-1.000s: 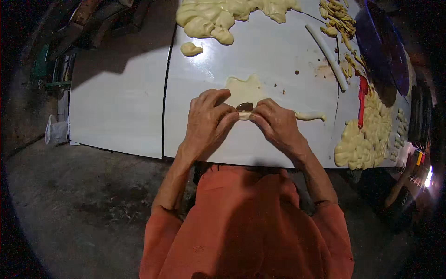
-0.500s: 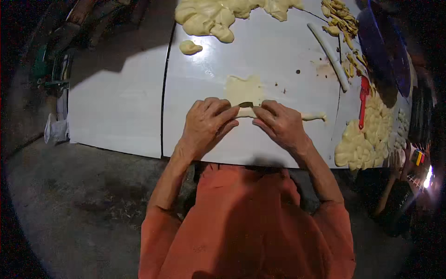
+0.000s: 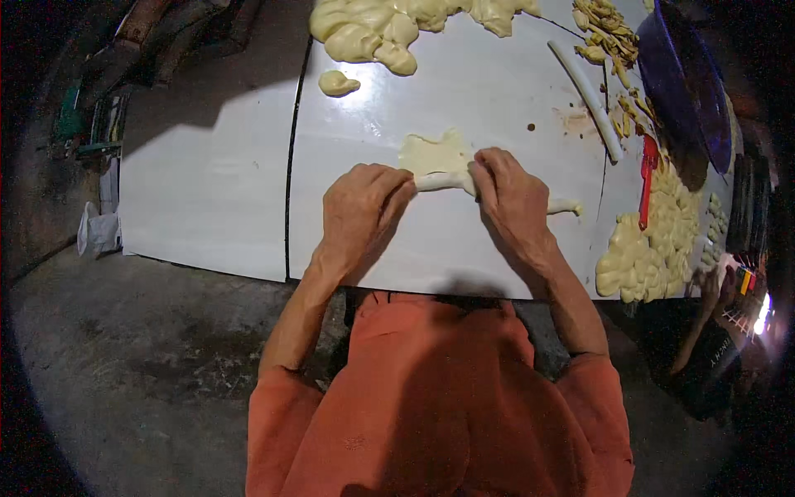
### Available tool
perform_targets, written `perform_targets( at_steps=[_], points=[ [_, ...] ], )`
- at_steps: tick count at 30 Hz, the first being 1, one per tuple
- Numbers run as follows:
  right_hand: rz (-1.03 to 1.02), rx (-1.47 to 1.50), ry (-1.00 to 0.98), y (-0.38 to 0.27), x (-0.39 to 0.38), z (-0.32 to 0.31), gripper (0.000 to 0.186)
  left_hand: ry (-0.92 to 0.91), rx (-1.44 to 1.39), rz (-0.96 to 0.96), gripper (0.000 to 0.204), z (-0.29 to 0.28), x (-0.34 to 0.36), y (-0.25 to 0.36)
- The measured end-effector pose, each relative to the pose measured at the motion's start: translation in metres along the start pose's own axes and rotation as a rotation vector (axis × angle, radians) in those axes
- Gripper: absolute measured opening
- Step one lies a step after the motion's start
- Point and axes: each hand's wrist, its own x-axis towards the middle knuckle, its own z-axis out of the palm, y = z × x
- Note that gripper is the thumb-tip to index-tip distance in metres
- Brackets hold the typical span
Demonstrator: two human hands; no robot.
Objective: The person rolls pieces of dough with a rolling pin, applies a chocolate-like spread with a brush, and rolls the dough into cylinders before placing them onto a metal tray.
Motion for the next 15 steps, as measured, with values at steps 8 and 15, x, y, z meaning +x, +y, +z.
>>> perform_targets(
  at_steps=[8,15],
  points=[
    [-0.335,-0.080,-0.029,0.024,-0.002,0.005,0.027,0.070,0.185,0.284,0.029,0.000,0.012,-0.012],
    [-0.466,-0.114,-0.017,0.030,0.001,0.000,0.033,0.045,0.142,0.330,0.027,0.000,0.009,-0.016]
  ],
)
